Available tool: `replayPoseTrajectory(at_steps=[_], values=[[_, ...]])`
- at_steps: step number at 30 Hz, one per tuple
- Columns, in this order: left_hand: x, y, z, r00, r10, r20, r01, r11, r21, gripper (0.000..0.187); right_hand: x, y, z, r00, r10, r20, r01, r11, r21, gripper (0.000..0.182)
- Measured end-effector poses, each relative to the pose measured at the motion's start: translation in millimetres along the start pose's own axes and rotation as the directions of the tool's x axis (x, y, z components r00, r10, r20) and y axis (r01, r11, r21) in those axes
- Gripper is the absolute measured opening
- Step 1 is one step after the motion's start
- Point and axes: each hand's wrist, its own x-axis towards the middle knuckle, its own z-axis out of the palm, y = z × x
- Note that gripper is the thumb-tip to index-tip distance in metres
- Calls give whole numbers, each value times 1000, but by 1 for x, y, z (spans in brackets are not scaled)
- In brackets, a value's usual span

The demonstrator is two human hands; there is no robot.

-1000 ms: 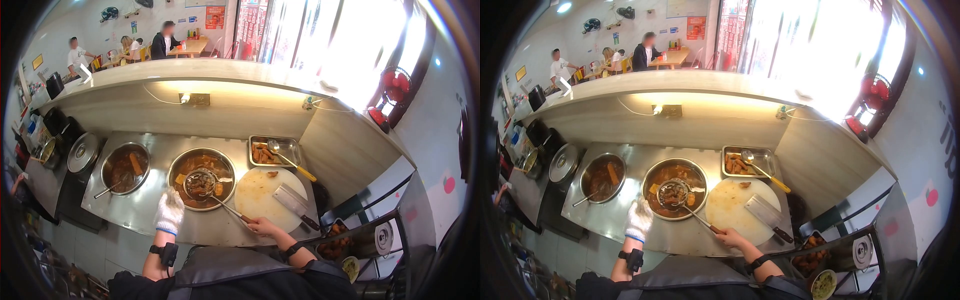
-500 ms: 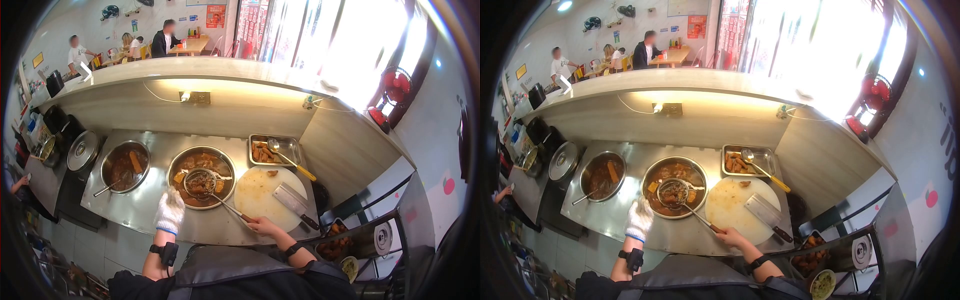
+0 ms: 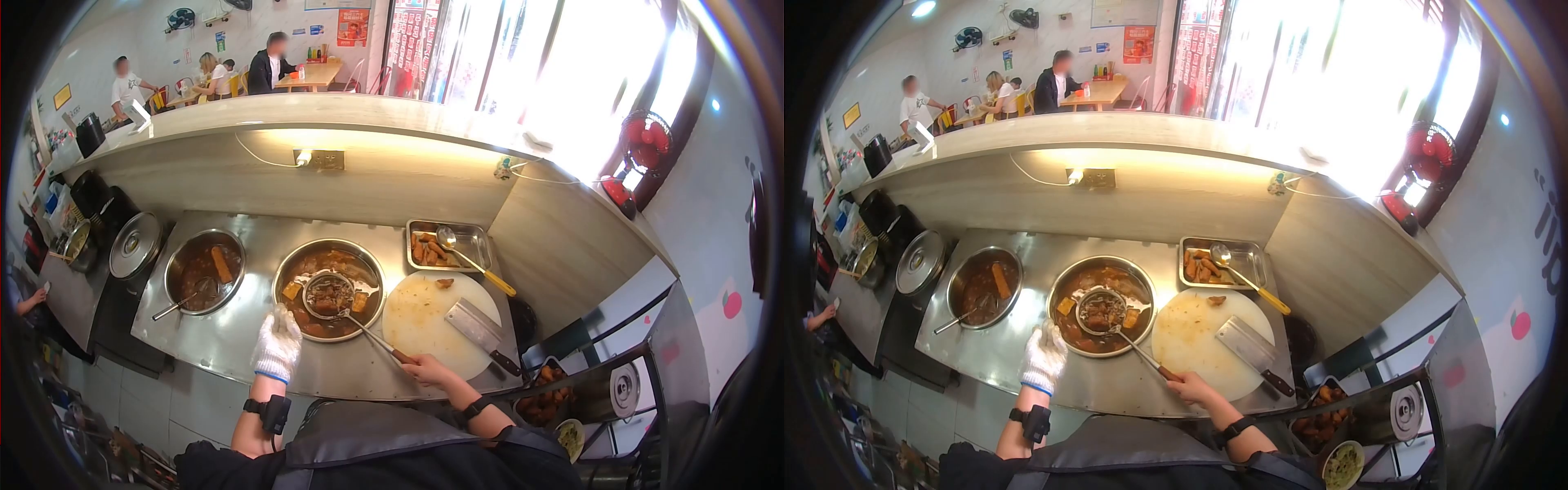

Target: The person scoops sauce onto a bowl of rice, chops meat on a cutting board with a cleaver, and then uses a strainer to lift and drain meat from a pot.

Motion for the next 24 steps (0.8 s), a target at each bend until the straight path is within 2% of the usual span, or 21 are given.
replayPoseTrajectory(at_steps=[3,6,9,12,20,24], values=[[-2,-1,1,999,-22,24,22,1000,12,29,-1,-2,3,999,28,27,-29,999,35,19],[-2,0,3,1000,-16,26,15,1000,21,29,-4,2,-5,1000,-7,19,7,1000,-13,19],[3,2,1,999,-18,26,18,1000,-9,29,-4,5,-10,999,-14,34,13,999,41,20],[0,0,4,1000,-22,1,22,1000,8,29,-4,0,-2,999,-31,6,31,999,-15,20],[-1,-2,9,999,-32,-11,32,999,10,31,-7,-3,-7,998,46,44,-46,999,1,17],[1,0,3,999,-35,5,35,999,-15,28,-9,-7,-2,998,11,59,-14,999,36,16]])
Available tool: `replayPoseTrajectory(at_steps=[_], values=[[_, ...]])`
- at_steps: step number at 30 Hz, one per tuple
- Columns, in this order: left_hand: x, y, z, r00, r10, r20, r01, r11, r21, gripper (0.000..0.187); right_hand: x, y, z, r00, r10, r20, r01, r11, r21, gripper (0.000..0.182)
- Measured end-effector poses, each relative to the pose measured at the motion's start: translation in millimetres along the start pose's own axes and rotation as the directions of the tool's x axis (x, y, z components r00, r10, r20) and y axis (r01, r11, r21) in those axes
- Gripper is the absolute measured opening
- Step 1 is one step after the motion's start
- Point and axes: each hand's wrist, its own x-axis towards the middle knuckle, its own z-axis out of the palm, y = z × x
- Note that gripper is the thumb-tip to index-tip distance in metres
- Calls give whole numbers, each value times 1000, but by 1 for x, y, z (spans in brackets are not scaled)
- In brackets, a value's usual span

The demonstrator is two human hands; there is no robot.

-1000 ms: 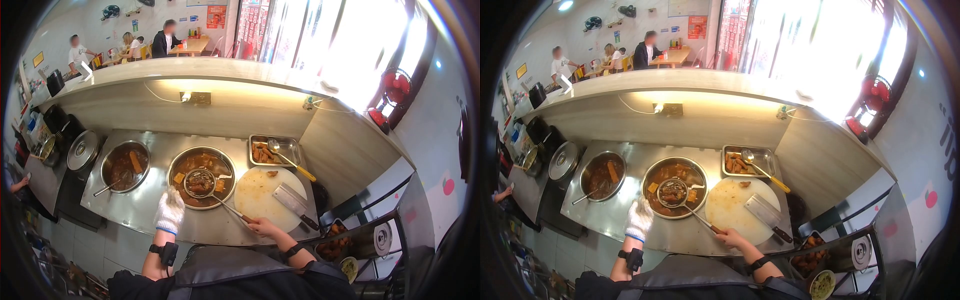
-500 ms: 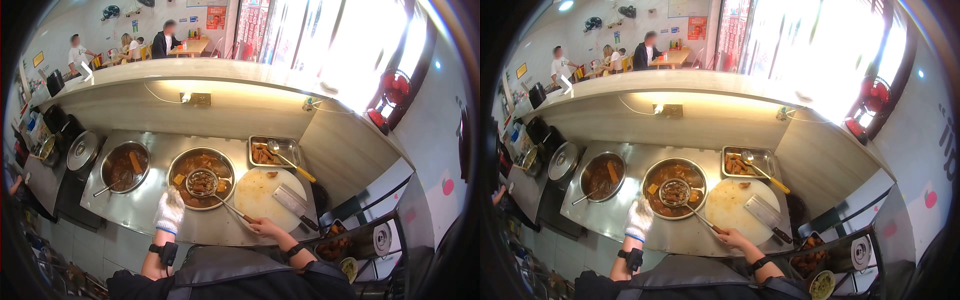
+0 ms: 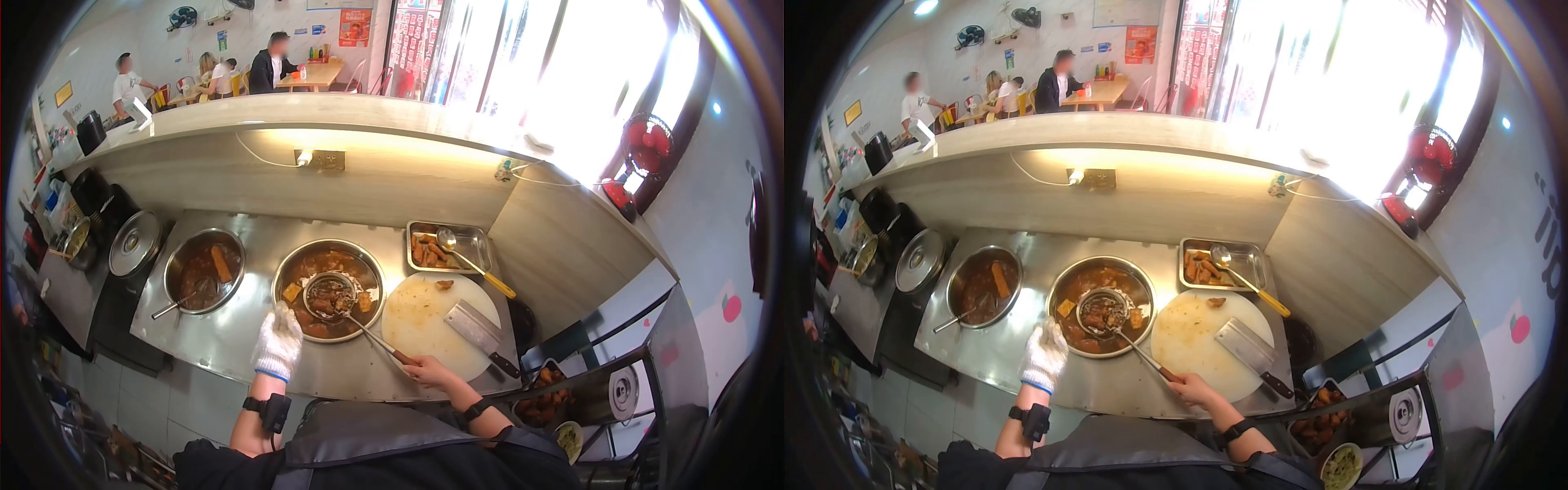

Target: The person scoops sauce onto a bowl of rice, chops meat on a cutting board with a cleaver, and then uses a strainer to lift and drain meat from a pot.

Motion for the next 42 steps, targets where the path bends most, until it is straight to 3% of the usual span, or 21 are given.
replayPoseTrajectory(at_steps=[15,18,21,23,39,42], values=[[1,0,-3,1000,25,0,-25,999,30,29,6,4,-5,997,36,73,-41,997,69,18],[2,1,-5,1000,-1,14,0,1000,31,29,4,-1,3,999,27,21,-27,1000,-6,20],[1,2,-5,1000,-5,16,5,999,31,30,4,0,3,997,79,-23,-78,996,46,16],[-1,1,-3,1000,-1,13,1,999,34,29,2,-3,2,998,53,-39,-49,994,95,26],[-13,-4,12,999,46,-22,-45,998,33,28,2,-2,1,997,52,-57,-45,991,123,22],[-9,-4,9,1000,26,-10,-26,999,31,28,10,6,3,998,26,-51,-24,998,50,23]])
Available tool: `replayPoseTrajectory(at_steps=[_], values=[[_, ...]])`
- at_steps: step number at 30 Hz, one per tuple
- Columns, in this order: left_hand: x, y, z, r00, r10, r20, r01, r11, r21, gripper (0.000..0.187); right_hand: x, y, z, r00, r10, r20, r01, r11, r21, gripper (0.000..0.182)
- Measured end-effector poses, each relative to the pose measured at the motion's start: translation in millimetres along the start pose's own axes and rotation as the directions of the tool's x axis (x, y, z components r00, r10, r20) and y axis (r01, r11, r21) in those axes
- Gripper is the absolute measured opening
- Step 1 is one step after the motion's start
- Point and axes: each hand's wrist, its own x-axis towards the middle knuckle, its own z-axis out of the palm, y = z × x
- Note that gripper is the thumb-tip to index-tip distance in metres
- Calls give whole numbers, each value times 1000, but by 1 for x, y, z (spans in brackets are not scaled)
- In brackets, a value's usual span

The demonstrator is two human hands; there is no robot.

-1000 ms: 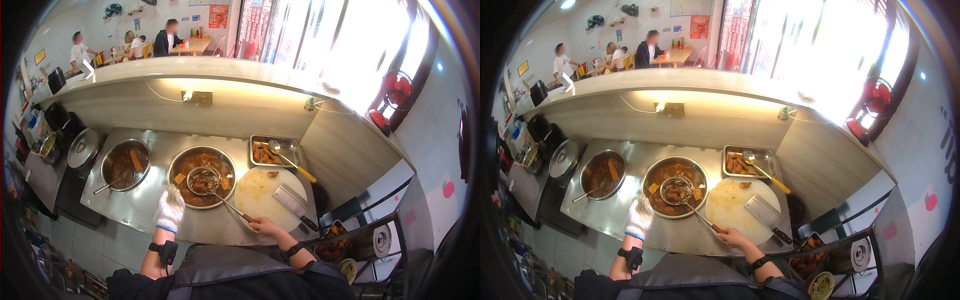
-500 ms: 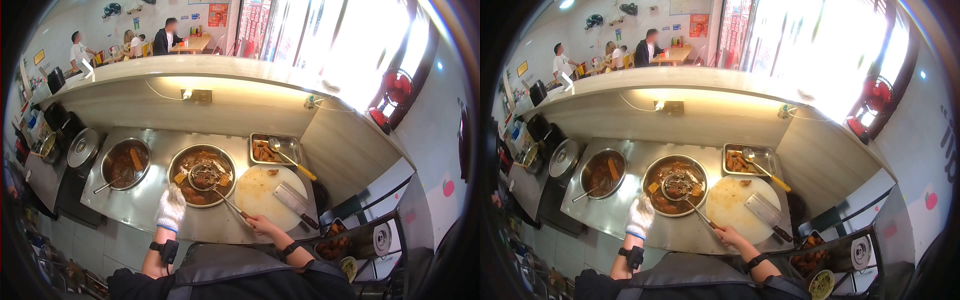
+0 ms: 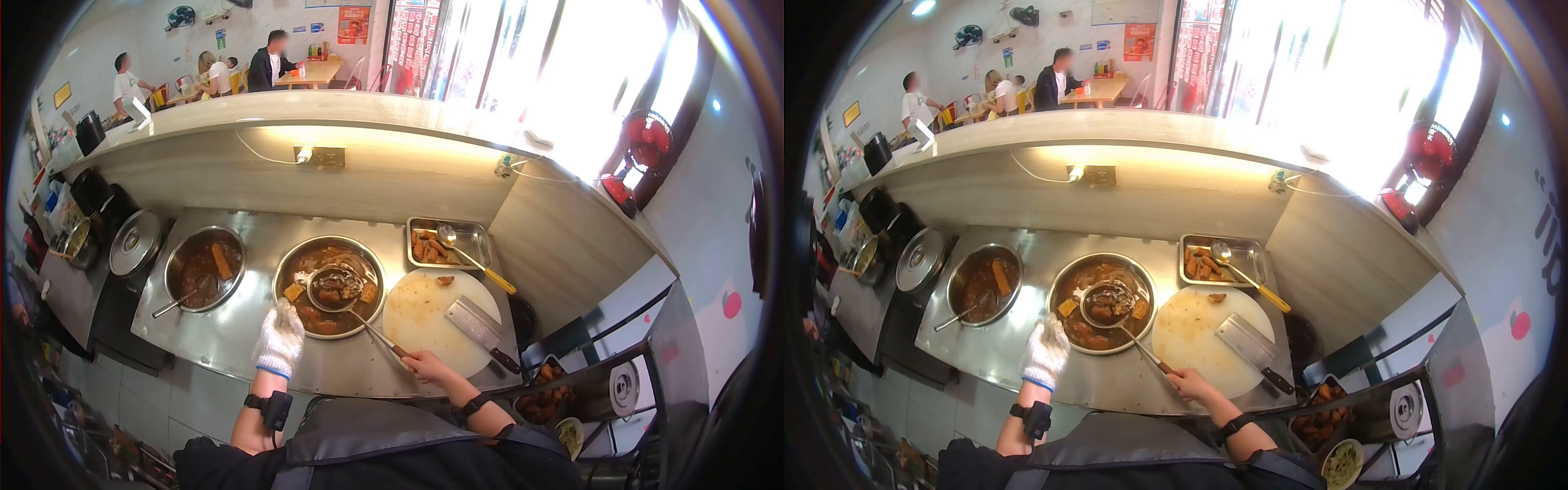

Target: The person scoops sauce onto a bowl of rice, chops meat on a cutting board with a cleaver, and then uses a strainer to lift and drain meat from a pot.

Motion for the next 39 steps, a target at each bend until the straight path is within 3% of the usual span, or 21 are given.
replayPoseTrajectory(at_steps=[2,5,39], values=[[2,0,-2,1000,-9,8,9,1000,0,28,-3,-3,-1,998,56,29,-56,998,3,22],[5,2,-4,1000,-11,4,11,1000,-2,29,-6,-1,-11,999,30,-32,-30,1000,8,25],[7,6,-14,1000,-9,5,9,1000,-8,27,-3,-6,-5,999,53,7,-53,999,5,19]])
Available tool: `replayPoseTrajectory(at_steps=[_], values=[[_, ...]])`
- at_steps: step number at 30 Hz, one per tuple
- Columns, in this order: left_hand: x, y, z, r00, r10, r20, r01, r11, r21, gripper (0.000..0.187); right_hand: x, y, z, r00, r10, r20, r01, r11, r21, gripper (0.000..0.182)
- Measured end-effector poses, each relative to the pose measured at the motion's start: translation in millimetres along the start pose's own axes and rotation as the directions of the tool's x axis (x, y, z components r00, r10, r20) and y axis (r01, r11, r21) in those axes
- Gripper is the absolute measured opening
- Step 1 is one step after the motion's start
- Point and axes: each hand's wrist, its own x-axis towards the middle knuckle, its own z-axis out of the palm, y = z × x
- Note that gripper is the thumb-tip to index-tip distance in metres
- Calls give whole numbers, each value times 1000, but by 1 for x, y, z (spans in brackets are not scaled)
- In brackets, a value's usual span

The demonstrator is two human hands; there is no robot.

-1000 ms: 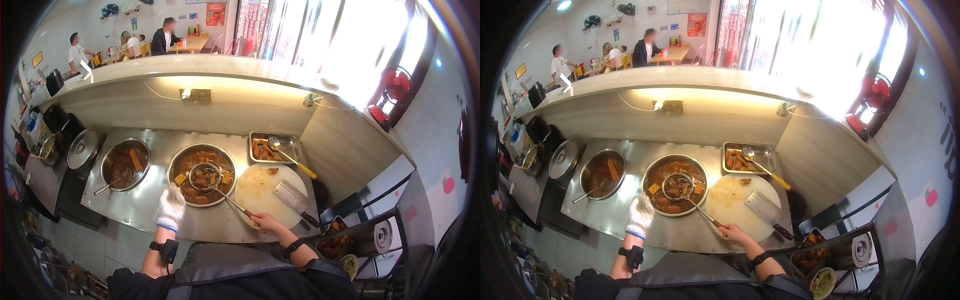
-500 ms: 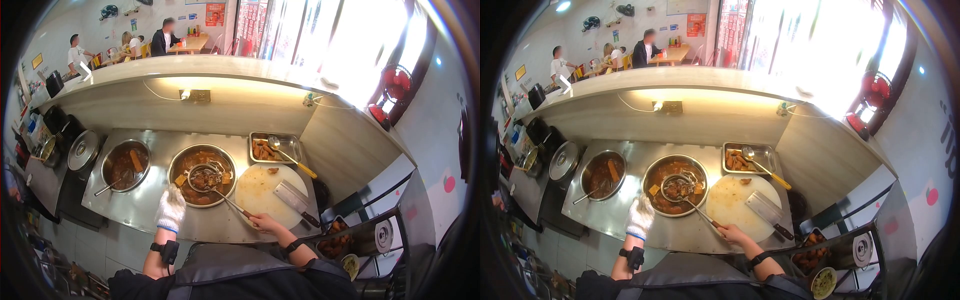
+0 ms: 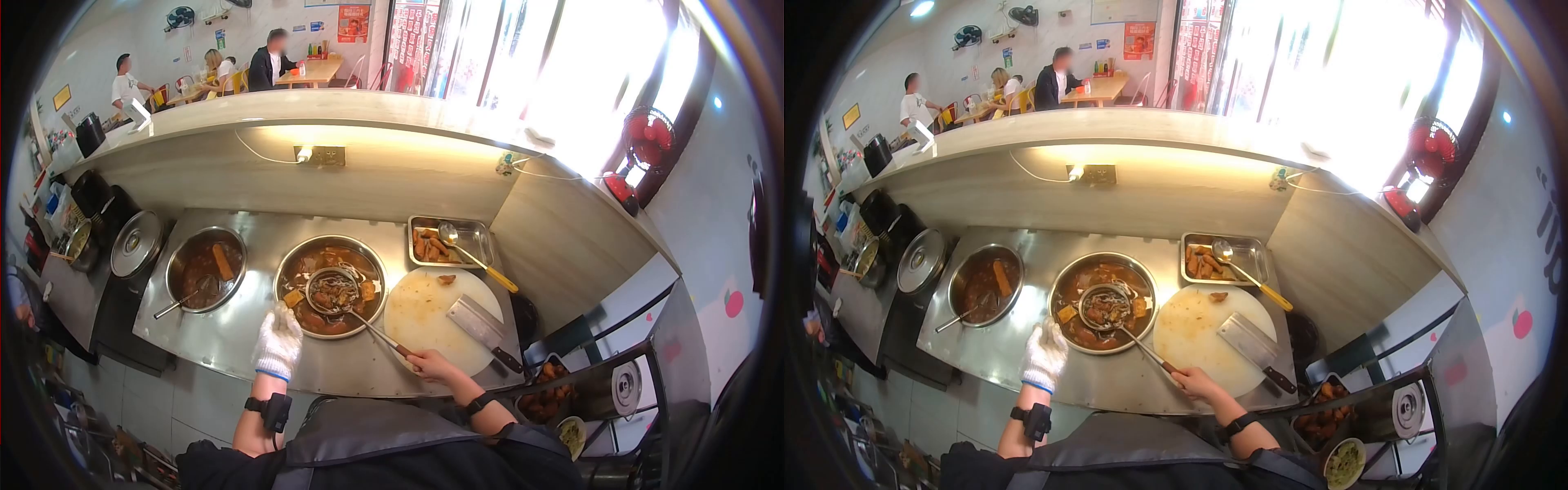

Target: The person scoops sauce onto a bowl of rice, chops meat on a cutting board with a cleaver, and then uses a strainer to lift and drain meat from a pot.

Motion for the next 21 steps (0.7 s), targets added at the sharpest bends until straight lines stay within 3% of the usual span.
replayPoseTrajectory(at_steps=[12,17,21], values=[[-1,-1,6,999,2,-42,-3,1000,-13,31,-6,-2,-1,1000,2,4,-2,999,38,18],[2,-1,-1,1000,-4,-10,4,1000,-10,29,2,0,10,997,-76,1,76,997,0,23],[3,-2,-1,1000,-12,6,12,1000,-15,28,5,6,11,1000,-29,0,29,999,-15,24]])
